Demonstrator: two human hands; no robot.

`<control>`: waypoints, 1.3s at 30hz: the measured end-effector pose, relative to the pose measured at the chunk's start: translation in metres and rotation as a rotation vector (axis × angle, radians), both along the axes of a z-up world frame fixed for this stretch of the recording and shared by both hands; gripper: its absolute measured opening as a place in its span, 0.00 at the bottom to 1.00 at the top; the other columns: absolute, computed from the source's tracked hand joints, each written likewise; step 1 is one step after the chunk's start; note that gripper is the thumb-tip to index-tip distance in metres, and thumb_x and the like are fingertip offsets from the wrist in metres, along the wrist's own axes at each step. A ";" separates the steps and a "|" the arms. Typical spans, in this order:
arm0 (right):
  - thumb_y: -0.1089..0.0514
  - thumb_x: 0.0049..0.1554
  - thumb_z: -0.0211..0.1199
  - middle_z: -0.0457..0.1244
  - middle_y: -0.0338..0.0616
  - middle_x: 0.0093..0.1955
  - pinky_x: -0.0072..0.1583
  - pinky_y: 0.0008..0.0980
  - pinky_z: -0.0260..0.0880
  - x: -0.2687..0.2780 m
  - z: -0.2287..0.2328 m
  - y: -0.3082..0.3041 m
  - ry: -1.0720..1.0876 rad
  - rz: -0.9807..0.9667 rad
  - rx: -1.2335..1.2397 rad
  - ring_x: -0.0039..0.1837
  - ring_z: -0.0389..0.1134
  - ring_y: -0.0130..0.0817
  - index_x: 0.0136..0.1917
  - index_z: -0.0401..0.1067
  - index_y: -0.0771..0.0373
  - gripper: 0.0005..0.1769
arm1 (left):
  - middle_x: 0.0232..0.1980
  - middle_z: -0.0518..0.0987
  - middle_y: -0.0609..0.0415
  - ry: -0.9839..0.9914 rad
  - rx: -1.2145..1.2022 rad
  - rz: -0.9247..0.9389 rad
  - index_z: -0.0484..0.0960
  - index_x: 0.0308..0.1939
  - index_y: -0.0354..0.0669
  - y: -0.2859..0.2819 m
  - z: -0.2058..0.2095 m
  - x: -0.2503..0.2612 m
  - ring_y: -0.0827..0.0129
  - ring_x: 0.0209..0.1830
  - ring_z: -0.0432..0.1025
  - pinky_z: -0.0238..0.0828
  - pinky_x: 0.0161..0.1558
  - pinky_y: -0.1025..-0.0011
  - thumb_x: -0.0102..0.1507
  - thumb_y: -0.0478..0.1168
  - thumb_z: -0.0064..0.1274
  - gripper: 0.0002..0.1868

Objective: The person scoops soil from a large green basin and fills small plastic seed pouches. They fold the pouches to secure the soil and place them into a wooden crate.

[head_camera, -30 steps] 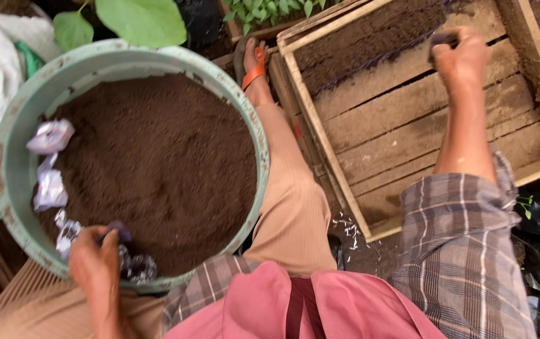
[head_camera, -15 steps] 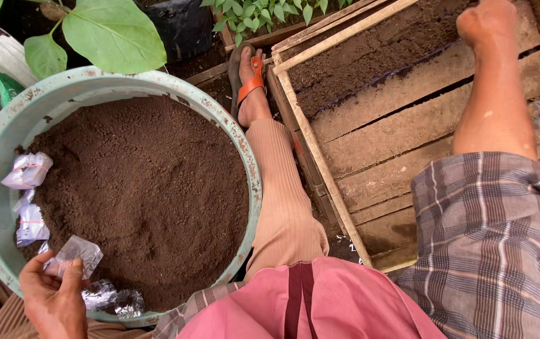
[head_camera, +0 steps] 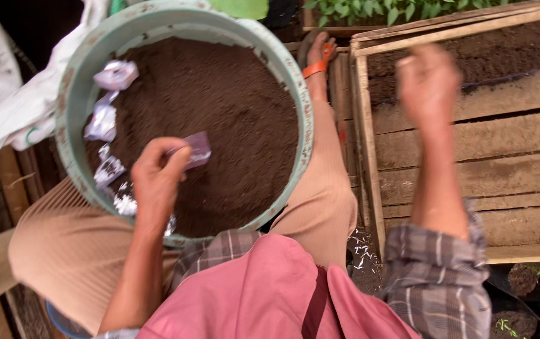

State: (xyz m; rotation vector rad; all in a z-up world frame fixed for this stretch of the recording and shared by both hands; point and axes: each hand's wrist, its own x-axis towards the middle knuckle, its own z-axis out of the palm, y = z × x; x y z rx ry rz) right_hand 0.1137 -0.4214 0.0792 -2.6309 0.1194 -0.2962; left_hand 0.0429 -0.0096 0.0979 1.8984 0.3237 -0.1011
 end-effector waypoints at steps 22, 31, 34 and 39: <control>0.60 0.55 0.61 0.53 0.38 0.33 0.44 0.31 0.66 -0.104 0.037 0.287 -0.167 0.615 0.239 0.40 0.63 0.37 0.36 0.63 0.57 0.09 | 0.40 0.67 0.50 -0.063 0.003 -0.117 0.72 0.46 0.41 0.040 0.006 -0.056 0.66 0.41 0.69 0.69 0.40 0.66 0.59 0.41 0.53 0.14; 0.59 0.54 0.61 0.55 0.38 0.36 0.44 0.34 0.64 -0.089 0.012 0.326 -0.135 0.758 0.271 0.42 0.64 0.38 0.36 0.64 0.56 0.08 | 0.29 0.77 0.51 0.041 -0.399 0.158 0.80 0.37 0.42 0.053 -0.042 -0.041 0.75 0.28 0.72 0.65 0.21 0.85 0.59 0.37 0.48 0.06; 0.58 0.54 0.61 0.57 0.41 0.37 0.46 0.36 0.64 -0.077 0.004 0.344 -0.150 0.776 0.343 0.43 0.64 0.42 0.37 0.64 0.57 0.07 | 0.27 0.76 0.53 0.029 -0.444 0.254 0.80 0.35 0.43 0.065 -0.055 -0.038 0.78 0.27 0.71 0.64 0.20 0.87 0.57 0.39 0.50 0.06; 0.58 0.55 0.57 0.62 0.44 0.44 0.54 0.37 0.64 -0.054 -0.020 0.362 -0.139 0.767 0.620 0.51 0.65 0.42 0.40 0.69 0.56 0.02 | 0.31 0.74 0.54 -0.024 -0.506 0.436 0.77 0.38 0.40 0.082 -0.054 -0.033 0.76 0.30 0.71 0.64 0.20 0.90 0.57 0.40 0.51 0.09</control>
